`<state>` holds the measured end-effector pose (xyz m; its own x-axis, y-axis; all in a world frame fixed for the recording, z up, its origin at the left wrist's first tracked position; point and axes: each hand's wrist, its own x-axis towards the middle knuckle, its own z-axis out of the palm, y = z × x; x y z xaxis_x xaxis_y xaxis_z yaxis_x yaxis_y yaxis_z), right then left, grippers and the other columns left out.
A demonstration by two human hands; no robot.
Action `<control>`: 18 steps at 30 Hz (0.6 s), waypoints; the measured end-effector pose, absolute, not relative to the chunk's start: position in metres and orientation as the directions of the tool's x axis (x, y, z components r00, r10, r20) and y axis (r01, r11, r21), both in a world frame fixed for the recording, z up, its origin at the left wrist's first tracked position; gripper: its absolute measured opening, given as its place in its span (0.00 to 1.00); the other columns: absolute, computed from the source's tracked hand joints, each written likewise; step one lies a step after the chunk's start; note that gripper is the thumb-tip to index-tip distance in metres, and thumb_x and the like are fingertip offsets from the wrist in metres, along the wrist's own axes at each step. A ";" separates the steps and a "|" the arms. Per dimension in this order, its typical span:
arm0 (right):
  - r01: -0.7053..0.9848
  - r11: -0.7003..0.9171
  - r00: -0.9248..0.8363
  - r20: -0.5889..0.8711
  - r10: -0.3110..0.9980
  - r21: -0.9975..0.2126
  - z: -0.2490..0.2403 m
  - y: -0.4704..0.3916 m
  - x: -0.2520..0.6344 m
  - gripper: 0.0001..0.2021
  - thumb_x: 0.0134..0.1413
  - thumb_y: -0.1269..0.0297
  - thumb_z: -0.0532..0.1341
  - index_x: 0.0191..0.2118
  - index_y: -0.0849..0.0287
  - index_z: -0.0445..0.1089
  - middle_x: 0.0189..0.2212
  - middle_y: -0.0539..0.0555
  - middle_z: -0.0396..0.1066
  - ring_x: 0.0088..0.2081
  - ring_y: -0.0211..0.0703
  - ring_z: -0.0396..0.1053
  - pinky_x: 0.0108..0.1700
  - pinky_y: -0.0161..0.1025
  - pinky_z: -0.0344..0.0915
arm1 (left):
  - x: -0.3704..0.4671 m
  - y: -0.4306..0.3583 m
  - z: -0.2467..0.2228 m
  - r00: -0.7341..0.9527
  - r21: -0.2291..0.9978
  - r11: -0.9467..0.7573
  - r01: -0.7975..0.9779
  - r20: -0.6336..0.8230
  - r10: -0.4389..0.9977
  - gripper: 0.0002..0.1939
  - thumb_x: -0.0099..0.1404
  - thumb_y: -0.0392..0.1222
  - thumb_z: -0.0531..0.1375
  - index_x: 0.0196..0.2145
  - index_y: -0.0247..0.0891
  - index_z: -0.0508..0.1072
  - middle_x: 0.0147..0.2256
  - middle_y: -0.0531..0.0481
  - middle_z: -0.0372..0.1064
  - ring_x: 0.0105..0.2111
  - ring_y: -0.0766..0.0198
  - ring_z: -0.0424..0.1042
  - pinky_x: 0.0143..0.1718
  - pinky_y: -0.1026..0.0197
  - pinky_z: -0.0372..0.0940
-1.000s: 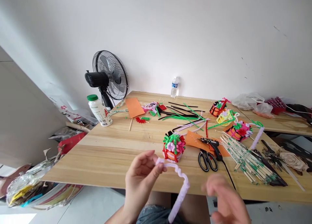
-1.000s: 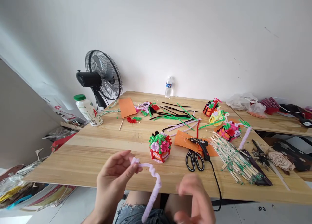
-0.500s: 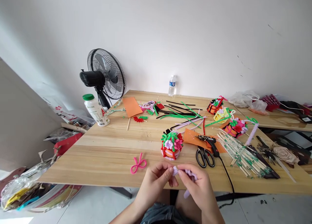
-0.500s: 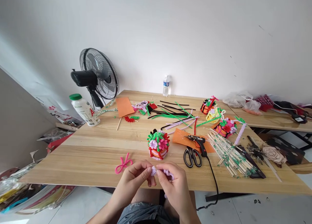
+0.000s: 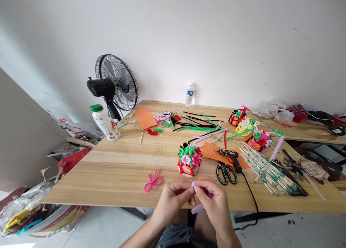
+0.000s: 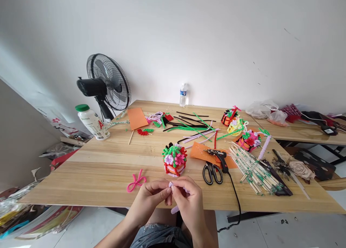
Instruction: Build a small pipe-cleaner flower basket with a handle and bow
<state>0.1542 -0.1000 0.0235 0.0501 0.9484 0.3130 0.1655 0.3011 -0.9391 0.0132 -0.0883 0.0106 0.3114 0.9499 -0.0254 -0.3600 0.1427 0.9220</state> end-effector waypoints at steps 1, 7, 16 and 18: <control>0.164 0.314 0.028 0.322 0.946 -0.935 0.024 -0.099 0.156 0.05 0.55 0.66 0.63 0.32 0.56 0.77 0.31 0.53 0.74 0.31 0.41 0.73 0.28 0.35 0.72 | 0.014 -0.088 0.009 0.322 0.908 0.181 -0.377 -0.054 0.945 0.14 0.56 0.49 0.67 0.28 0.32 0.78 0.19 0.50 0.70 0.20 0.69 0.66 0.25 0.66 0.62; 0.330 0.470 -0.012 0.494 0.869 -0.819 0.026 -0.108 0.149 0.07 0.57 0.71 0.61 0.37 0.56 0.77 0.31 0.53 0.75 0.32 0.41 0.74 0.34 0.34 0.72 | 0.020 -0.090 0.000 0.170 0.904 0.135 -0.407 -0.071 0.983 0.18 0.56 0.53 0.66 0.27 0.33 0.73 0.20 0.51 0.70 0.22 0.69 0.68 0.28 0.66 0.63; 0.554 0.180 0.118 0.290 0.950 -0.813 0.008 -0.072 0.234 0.15 0.58 0.54 0.57 0.38 0.58 0.76 0.37 0.59 0.76 0.36 0.47 0.74 0.37 0.40 0.72 | -0.010 -0.097 -0.015 0.210 0.968 0.009 -0.252 0.045 0.977 0.16 0.60 0.52 0.63 0.29 0.34 0.73 0.27 0.51 0.67 0.22 0.69 0.66 0.25 0.66 0.63; 0.726 -0.164 0.447 0.276 0.851 -0.668 0.004 -0.034 0.278 0.13 0.54 0.58 0.59 0.40 0.60 0.75 0.40 0.62 0.75 0.41 0.52 0.73 0.44 0.44 0.69 | -0.018 -0.098 -0.020 0.249 0.980 -0.039 -0.196 0.088 0.965 0.15 0.62 0.51 0.62 0.30 0.34 0.72 0.28 0.50 0.66 0.23 0.69 0.67 0.27 0.65 0.63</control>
<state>0.2779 -0.0343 0.0041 0.4473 0.8506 0.2765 0.7256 -0.1644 -0.6682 -0.0178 -0.0983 -0.0199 0.2487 0.9646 0.0881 -0.1963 -0.0389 0.9798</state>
